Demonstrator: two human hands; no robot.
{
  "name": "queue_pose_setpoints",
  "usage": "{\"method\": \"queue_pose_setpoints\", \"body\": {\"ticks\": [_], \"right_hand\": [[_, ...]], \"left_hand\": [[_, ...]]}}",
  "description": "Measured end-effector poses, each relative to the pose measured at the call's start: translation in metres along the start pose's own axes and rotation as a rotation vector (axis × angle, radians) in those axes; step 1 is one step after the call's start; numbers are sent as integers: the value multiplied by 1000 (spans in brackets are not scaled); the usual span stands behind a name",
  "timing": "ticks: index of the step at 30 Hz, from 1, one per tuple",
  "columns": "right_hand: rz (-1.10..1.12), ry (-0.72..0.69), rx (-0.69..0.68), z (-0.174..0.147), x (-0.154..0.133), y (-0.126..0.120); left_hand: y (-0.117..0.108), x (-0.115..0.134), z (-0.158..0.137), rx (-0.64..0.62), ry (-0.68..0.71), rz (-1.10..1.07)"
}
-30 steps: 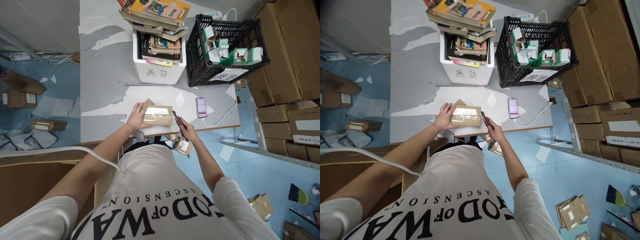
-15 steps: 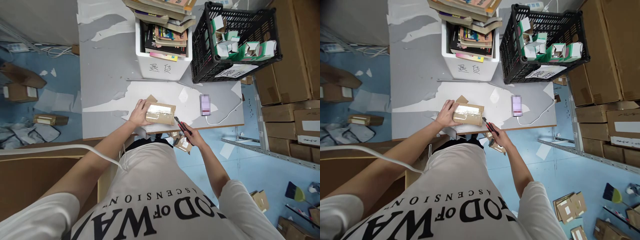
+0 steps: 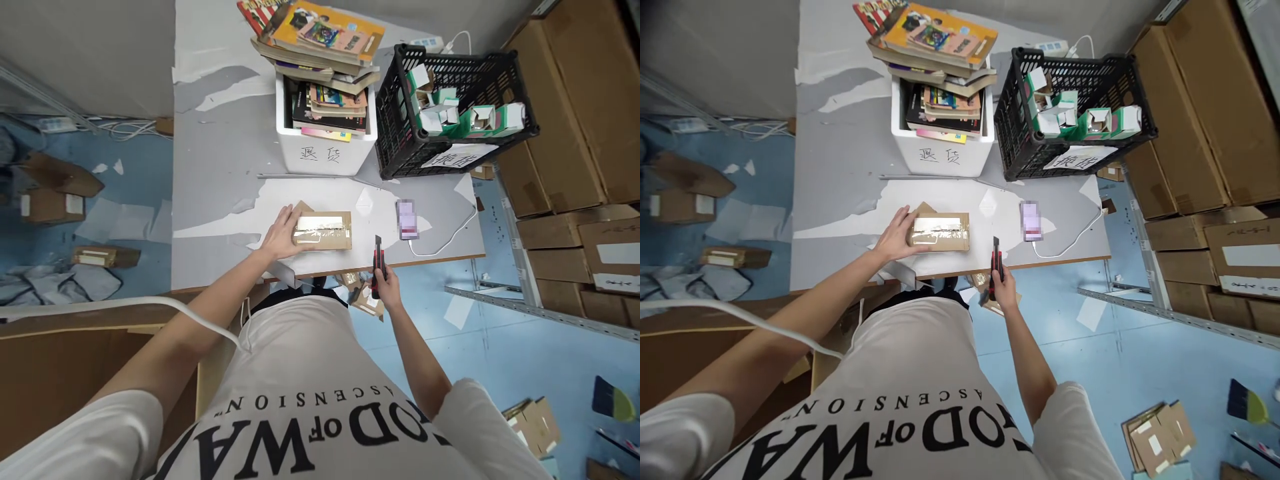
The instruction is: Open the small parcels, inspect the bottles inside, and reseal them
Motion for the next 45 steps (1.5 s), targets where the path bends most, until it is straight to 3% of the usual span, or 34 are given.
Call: {"method": "queue_pose_setpoints", "body": {"ticks": [4,8,10,13,17,23,28,32,38,42,45], "right_hand": [[332,32,15,11,-7,52],[513,101,-25,17,-7,86],[544,123,-11,22,-3,89],[546,123,-1,38,-2,86],[460,54,-21,74,-31,80],[268,-58,-168,128,-109,107],[12,-79,-261,149,-139,142],[-50,-94,-259,156,-142,153],[-60,-118,-197,152,-132,147],[-13,-154,-128,130,-120,122],[72,-142,-54,97,-98,94]], "left_hand": [[-21,-38,9,167,-204,-196],[-3,-79,11,16,-482,-583],[5,-83,8,-29,-554,-762],[5,-78,1,14,-579,-905],[2,-71,-15,81,-568,-979],[14,-56,-55,194,-551,-896],[38,-41,-83,248,-593,-874],[51,-35,-86,224,-623,-883],[51,-35,-81,160,-633,-829],[41,-41,-70,101,-572,-687],[23,-51,-44,121,-529,-543]]}}
Point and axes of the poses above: each hand's wrist, its own z-axis towards the middle knuckle, its own y-axis out of the palm, x = y × z, the point moved 8 cm from there along z, towards the middle knuckle, and after that the axes turned 2 degrees about x, right-handed, at the moved point
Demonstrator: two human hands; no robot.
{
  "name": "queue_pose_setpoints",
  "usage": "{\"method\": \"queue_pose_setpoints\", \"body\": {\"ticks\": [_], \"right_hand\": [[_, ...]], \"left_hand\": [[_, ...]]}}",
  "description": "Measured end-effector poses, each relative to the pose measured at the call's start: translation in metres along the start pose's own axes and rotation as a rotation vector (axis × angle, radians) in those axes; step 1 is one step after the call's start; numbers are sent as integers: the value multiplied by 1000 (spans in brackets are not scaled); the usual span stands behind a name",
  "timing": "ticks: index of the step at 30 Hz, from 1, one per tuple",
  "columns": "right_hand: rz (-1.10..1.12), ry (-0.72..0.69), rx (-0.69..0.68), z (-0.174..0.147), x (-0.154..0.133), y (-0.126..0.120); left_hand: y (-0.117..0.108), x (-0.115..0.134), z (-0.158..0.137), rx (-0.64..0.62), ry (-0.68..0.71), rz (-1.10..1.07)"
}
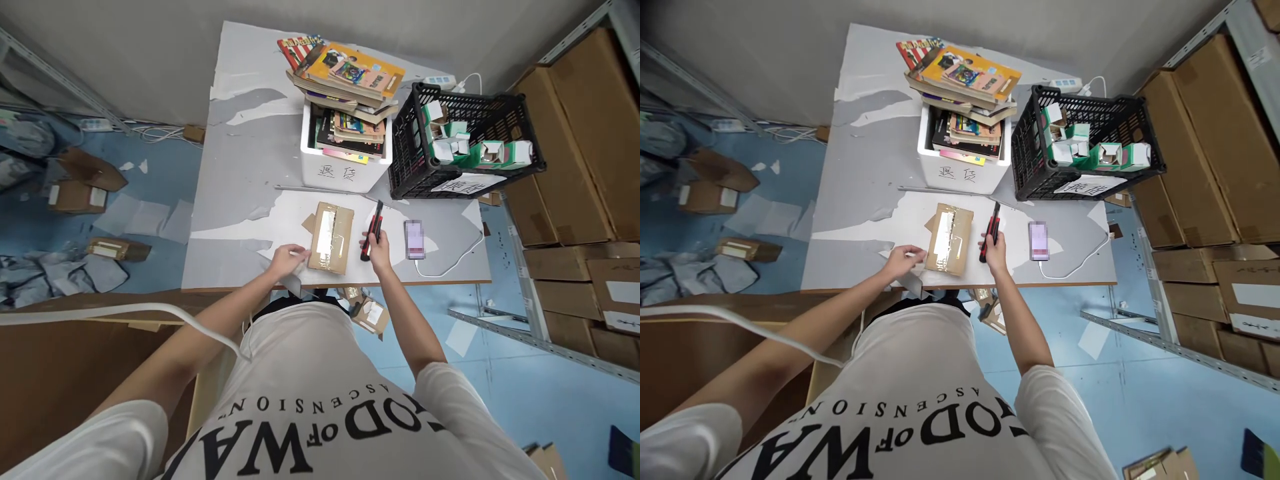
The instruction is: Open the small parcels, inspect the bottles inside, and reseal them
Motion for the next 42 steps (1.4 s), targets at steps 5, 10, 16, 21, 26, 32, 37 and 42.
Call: {"method": "queue_pose_setpoints", "body": {"ticks": [5,10,16,21,26,32,37,42], "right_hand": [[241,223,-1,-81,51,-14],[547,407,17,-133,86,7],[609,430,42,-135,91,28],[560,335,67,-108,79,13],[415,198,38,-50,45,-14],[261,152,-111,12,9,-8],[223,156,-190,27,7,12],[209,78,-169,13,13,-3]], "left_hand": [[-7,55,74,23,216,74],[15,89,132,-84,293,83],[34,81,141,-141,194,-45],[7,74,128,-15,176,-37],[-31,52,86,104,188,-31],[-32,-2,13,162,-13,-263],[-31,-21,-15,190,-94,-208],[-43,17,-18,230,161,210]]}}
Point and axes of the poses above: each hand's wrist, its own z-axis towards the middle knuckle, its own y-axis out of the palm, x = y × z, the point moved 8 cm from there along z, towards the middle knuckle, and after that the axes turned 2 degrees about x, right-handed, at the moved point
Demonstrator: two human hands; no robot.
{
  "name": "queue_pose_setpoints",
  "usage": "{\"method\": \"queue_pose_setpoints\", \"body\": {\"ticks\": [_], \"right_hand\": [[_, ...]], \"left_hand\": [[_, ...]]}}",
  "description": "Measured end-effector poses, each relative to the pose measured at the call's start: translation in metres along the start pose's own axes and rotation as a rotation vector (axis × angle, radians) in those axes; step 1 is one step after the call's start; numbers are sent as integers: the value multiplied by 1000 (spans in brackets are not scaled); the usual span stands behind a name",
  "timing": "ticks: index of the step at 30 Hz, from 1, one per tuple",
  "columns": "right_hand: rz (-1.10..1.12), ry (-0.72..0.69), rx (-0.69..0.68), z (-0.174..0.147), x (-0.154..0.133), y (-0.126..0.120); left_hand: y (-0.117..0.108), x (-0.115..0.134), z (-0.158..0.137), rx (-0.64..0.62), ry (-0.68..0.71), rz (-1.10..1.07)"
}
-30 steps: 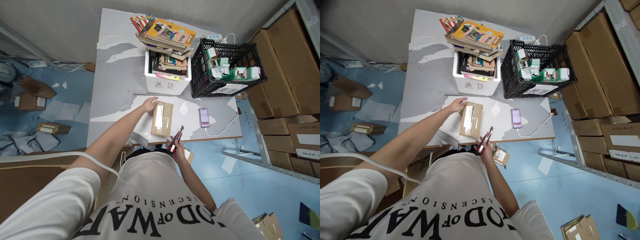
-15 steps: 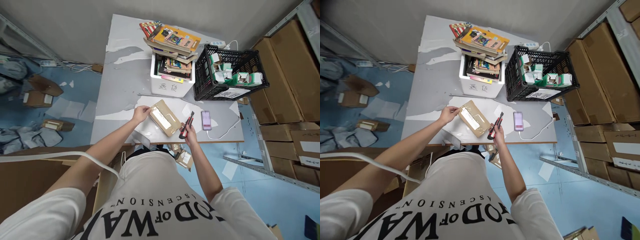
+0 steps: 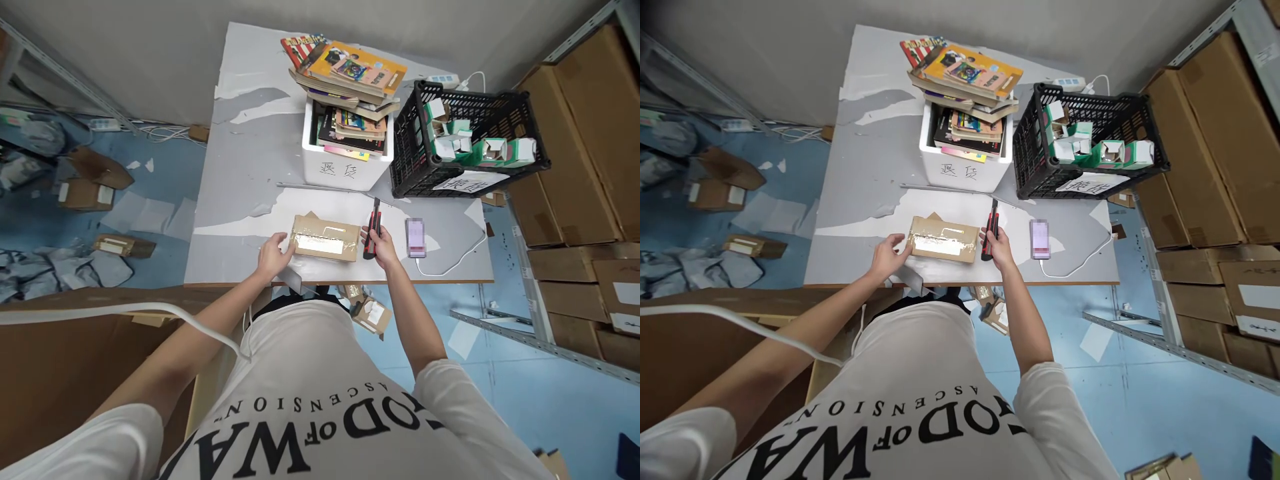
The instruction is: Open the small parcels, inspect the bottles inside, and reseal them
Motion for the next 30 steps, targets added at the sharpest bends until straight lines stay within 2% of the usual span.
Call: {"method": "queue_pose_setpoints", "body": {"ticks": [2,5,7,9,14,21,30], "right_hand": [[-91,-16,11,-18,4,-14],[-287,12,-9,-50,16,-31],[-402,36,-47,-70,24,-37],[-461,59,-89,-84,31,-37],[-433,113,-152,-94,42,-27],[-574,75,-104,-96,29,-26],[-625,121,-113,-103,22,-20]], "left_hand": [[2,29,6,-26,205,158],[28,67,11,-217,487,385],[48,81,12,-343,609,539],[63,88,14,-411,678,657],[79,87,19,-435,682,757],[79,85,20,-387,696,725],[78,87,20,-358,698,678]]}}
Point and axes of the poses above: each hand's wrist, its own z-axis towards the middle knuckle, its own y-axis out of the palm, x = y × z, the point moved 8 cm from there along z, towards the middle knuckle, and after that the axes turned 2 degrees about x, right-handed, at the moved point
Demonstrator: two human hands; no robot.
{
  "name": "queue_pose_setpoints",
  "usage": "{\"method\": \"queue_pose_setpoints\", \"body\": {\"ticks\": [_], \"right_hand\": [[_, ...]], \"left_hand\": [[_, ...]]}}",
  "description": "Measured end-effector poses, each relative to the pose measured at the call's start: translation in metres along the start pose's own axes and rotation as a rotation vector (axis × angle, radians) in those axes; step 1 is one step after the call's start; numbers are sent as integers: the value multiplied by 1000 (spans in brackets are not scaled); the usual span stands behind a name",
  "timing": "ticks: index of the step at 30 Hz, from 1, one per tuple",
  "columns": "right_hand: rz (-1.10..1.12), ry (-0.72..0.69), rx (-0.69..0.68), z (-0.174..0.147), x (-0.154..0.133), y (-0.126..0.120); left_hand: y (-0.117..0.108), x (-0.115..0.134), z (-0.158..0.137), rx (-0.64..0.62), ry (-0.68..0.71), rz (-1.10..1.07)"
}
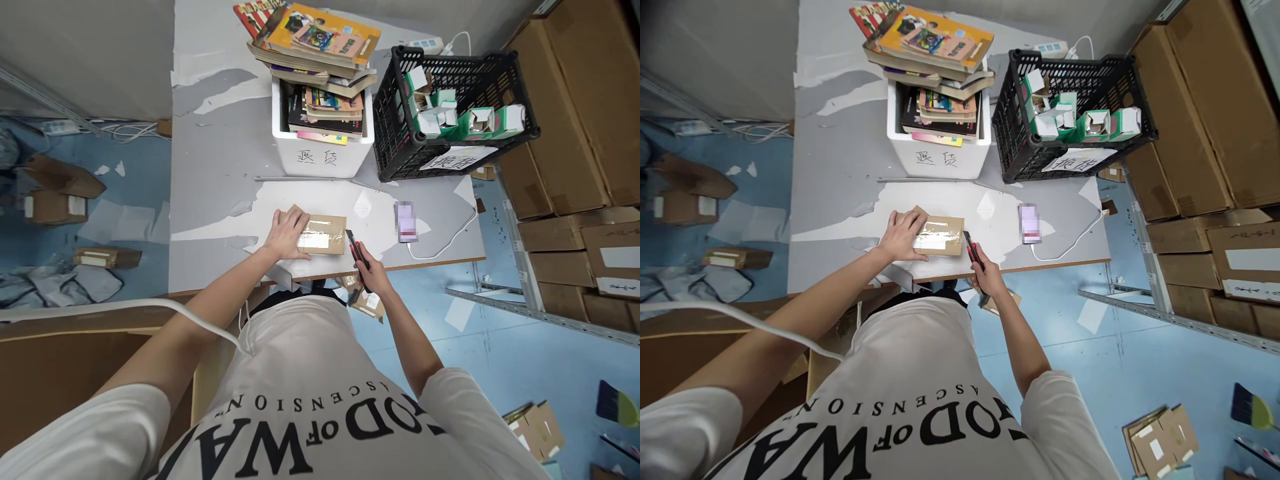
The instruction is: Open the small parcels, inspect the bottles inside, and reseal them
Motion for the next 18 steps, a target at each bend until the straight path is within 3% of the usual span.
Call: {"method": "queue_pose_setpoints", "body": {"ticks": [7,10,18], "right_hand": [[-198,-33,-4,5,-21,-14],[-287,-53,-68,7,-31,-22],[-337,-49,-218,-2,-26,-15]], "left_hand": [[0,0,1,31,0,-39],[0,0,0,42,-16,-45],[-2,0,1,55,-29,-53]]}}
Point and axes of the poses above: each hand's wrist, its own z-axis towards the middle knuckle, its own y-axis out of the palm, x = y × z, the point moved 8 cm from there along z, towards the middle knuckle, and after that the axes turned 2 degrees about x, right-handed, at the moved point
